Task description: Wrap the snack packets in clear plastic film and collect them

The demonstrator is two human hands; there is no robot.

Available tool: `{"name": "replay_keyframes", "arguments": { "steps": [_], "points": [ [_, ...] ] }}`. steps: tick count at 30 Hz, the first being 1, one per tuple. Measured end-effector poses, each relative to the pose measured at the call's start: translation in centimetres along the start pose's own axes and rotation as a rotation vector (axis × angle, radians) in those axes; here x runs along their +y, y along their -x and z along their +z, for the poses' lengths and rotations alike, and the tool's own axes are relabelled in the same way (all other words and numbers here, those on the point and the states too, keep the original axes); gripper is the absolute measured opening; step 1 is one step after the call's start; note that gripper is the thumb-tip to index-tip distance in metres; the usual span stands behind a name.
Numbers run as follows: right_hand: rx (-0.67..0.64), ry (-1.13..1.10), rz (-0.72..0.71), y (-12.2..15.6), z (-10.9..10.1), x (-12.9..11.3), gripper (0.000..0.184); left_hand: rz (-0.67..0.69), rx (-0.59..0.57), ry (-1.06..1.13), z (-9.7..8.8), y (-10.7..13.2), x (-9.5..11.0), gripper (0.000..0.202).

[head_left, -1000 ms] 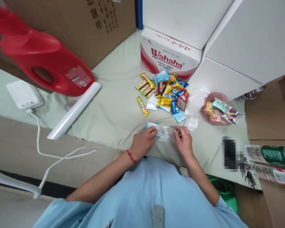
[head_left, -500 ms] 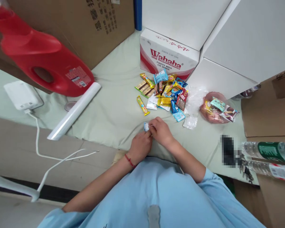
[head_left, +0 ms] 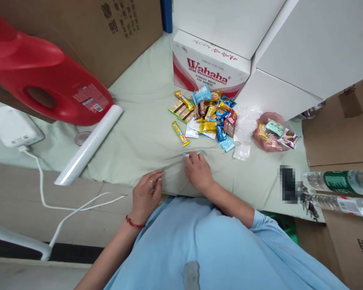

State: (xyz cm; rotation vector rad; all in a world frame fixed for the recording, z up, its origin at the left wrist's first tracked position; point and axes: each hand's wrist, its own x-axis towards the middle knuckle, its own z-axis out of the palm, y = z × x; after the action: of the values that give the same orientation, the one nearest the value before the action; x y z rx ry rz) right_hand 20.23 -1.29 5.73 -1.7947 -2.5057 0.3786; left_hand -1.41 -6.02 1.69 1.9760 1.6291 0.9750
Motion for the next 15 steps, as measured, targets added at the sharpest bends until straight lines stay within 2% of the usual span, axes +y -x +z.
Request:
{"name": "replay_keyframes", "arguments": {
  "steps": [3,6,9,12,14,15],
  "points": [
    [0.089,-0.072,0.053,0.3,-1.0,2.3,0.041,0.002,0.0,0.017,0.7,-0.9,0.7,0.023],
    [0.299,-0.235,0.124,2.0,-3.2,7.5,0.037,0.01,-0.059,0.02,2.0,-1.3,0.6,0.025],
    [0.571,-0.344,0.29,4.7,-7.3,15.8,0.033,0.055,-0.08,-0.046,3.6,-1.2,-0.1,0.025],
    [0.806,-0.206,0.503,6.8,-12.2,25.1,0.036,0.13,-0.009,-0.208,5.1,-0.9,-0.6,0.021],
    [0.858,-0.086,0.636,7.1,-14.8,30.3,0.036,0.169,0.043,-0.296,5.7,-0.7,-0.7,0.019],
    [0.83,-0.031,0.679,6.8,-15.5,32.3,0.037,0.185,0.06,-0.321,5.8,-0.6,-0.6,0.018]
  ]
}}
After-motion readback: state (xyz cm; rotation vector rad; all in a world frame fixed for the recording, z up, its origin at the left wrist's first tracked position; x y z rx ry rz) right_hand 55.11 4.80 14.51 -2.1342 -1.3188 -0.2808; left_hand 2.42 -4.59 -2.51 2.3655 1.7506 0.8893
